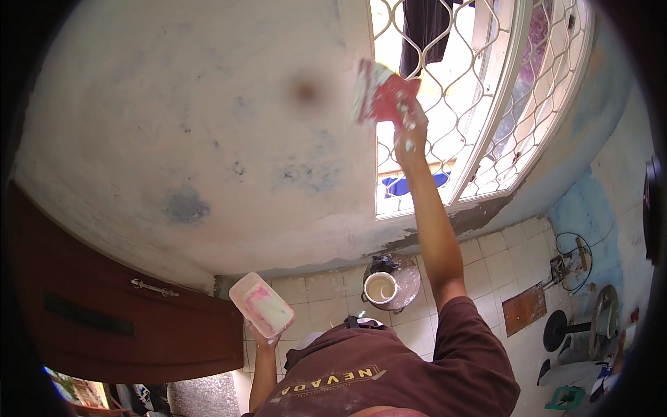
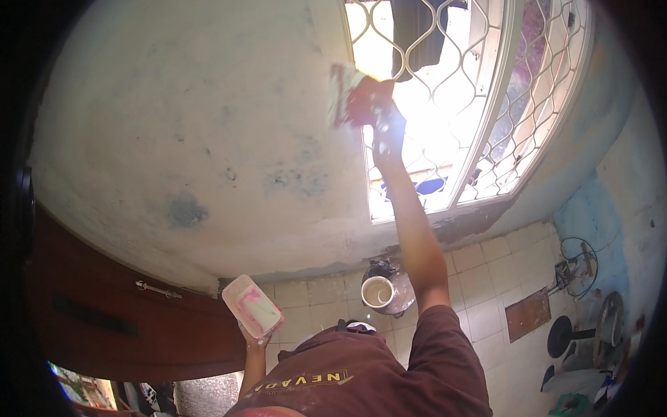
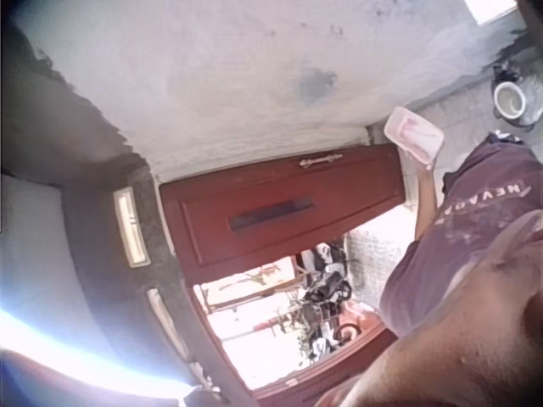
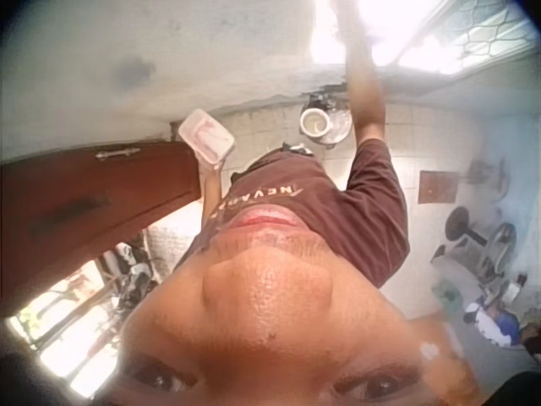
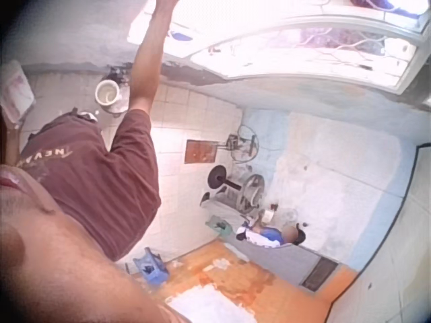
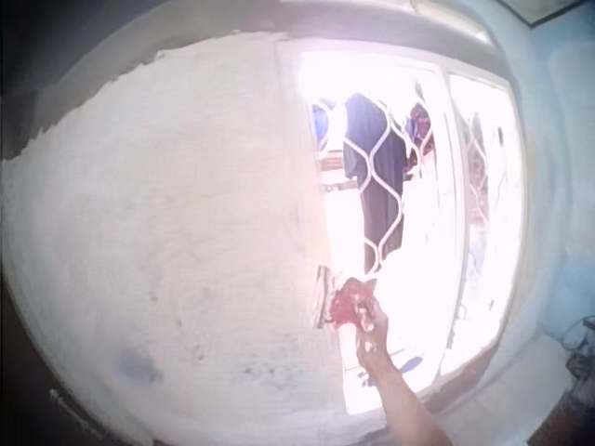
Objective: The person applies white plaster to a wall using a red scraper. The person repeatedly scoops plaster from a small pink container and spreads it across the damaged sections of the wall.
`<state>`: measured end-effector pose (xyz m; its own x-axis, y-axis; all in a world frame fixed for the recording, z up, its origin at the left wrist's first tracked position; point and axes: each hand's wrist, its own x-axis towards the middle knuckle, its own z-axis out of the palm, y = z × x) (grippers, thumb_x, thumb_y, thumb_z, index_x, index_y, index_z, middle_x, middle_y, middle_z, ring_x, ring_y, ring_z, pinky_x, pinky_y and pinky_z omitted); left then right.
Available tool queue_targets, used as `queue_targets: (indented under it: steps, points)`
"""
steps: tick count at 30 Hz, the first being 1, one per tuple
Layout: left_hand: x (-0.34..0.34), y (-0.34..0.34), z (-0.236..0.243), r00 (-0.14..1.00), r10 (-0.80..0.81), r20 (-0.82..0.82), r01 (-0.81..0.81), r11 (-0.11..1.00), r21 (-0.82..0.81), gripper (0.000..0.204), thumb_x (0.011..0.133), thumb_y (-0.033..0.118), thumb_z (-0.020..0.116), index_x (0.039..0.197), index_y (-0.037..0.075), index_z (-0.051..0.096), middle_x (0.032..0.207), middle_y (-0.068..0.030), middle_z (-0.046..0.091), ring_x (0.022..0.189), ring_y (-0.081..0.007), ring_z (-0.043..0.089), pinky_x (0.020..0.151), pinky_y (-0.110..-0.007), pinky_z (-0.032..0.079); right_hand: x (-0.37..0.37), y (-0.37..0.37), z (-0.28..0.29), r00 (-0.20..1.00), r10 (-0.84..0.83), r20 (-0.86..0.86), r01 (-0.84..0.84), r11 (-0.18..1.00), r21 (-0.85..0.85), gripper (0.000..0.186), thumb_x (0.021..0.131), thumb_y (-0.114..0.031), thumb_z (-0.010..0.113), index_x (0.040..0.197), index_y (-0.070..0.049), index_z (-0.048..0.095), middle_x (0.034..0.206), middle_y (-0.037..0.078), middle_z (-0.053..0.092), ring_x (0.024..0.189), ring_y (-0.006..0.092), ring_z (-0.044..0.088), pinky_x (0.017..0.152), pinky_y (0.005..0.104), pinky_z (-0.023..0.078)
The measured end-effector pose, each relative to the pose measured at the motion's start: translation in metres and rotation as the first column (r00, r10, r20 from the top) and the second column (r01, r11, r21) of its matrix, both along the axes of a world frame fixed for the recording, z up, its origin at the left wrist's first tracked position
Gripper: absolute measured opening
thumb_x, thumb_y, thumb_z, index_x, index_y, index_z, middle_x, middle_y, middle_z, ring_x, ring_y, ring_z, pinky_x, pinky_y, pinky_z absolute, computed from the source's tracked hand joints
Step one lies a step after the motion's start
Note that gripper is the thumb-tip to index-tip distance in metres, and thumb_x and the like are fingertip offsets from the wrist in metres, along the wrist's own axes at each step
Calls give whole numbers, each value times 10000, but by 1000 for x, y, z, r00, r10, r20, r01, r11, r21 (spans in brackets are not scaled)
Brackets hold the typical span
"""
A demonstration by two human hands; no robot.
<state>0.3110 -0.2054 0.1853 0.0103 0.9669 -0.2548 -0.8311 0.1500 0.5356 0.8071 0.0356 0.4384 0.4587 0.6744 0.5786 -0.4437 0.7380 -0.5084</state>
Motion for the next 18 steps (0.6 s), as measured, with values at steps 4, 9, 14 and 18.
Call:
queue_targets:
  steps: [4, 9, 14, 18]
  points:
    - [-2, -9, 4, 996, 51, 68, -48, 998, -43, 619, 925, 600, 480, 1355, 155, 505, 1213, -137, 630, 1085, -403, 627, 963, -609, 492, 38, 21, 57, 878, -418, 232, 433, 901, -14, 316, 1014, -128, 588, 1292, 23, 576, 1163, 62, 634, 1036, 131, 605, 963, 302, 493]
    - [-4, -6, -8, 998, 41, 39, -39, 999, -30, 646, 914, 621, 491, 1355, 150, 504, 1214, -159, 629, 1074, -417, 627, 915, -612, 513, 33, 43, 80, 941, -324, 97, 322, 946, 36, 316, 1005, -178, 623, 1257, 13, 610, 1116, 50, 651, 991, 123, 608, 889, 314, 518]
    - [3, -3, -4, 1000, 17, 25, -16, 1000, -11, 666, 904, 637, 496, 1355, 148, 506, 1203, -185, 627, 1064, -423, 629, 831, -599, 547, 31, 48, 87, 915, -365, 172, 365, 930, 35, 309, 991, -213, 653, 1228, -16, 634, 1059, 36, 661, 878, 90, 603, 759, 280, 516]
    - [-3, -7, -10, 998, 28, 49, -26, 999, -35, 690, 894, 650, 497, 1371, 152, 498, 1196, -187, 627, 1063, -423, 630, 820, -601, 549, 28, 47, 90, 874, -431, 225, 428, 901, 67, 292, 999, -224, 642, 1196, -8, 643, 990, 31, 667, 834, 84, 597, 710, 273, 507]
